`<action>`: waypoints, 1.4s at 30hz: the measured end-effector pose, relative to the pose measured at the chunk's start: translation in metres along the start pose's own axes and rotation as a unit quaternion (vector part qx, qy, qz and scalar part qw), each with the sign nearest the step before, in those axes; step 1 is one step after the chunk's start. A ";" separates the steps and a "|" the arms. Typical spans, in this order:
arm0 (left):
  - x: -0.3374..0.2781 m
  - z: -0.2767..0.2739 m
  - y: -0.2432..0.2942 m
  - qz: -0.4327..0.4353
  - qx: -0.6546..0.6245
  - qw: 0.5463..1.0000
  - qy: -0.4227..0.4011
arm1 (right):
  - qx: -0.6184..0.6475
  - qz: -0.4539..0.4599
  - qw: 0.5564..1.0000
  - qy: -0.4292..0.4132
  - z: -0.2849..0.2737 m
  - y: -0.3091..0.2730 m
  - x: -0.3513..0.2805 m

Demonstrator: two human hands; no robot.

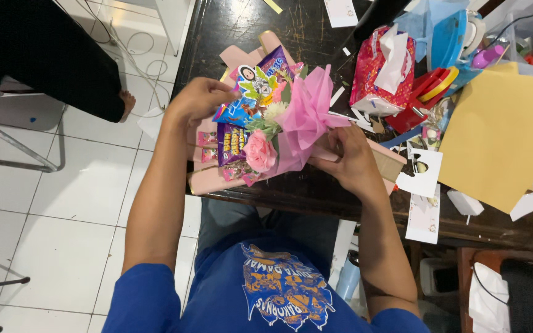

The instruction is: The person wraps a bouquet containing flowers and snacks in pink paper. They fold the paper around the base of the bouquet and secure it with tape, then adjust the arrangement on the table.

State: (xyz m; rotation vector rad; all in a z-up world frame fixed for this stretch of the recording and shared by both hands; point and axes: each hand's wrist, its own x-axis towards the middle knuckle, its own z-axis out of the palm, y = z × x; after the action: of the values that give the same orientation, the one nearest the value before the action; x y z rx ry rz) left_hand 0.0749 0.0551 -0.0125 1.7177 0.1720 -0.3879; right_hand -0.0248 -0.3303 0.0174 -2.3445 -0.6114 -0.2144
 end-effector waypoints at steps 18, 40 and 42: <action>-0.109 0.178 0.070 0.548 0.244 0.797 0.067 | 0.038 0.300 0.934 0.191 -0.074 0.120 -0.018; -0.129 0.120 0.075 0.538 0.151 0.821 0.121 | 0.101 0.191 0.957 0.196 -0.107 0.146 -0.032; -0.134 0.114 0.076 0.531 0.151 0.826 0.114 | 0.130 0.194 0.951 0.201 -0.119 0.145 -0.042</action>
State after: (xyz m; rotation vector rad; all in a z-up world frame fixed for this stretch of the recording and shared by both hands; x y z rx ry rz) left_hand -0.0433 -0.0564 0.0889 1.8818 -0.7037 0.6560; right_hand 0.0106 -0.5192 0.0072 -2.0317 0.0251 -0.3894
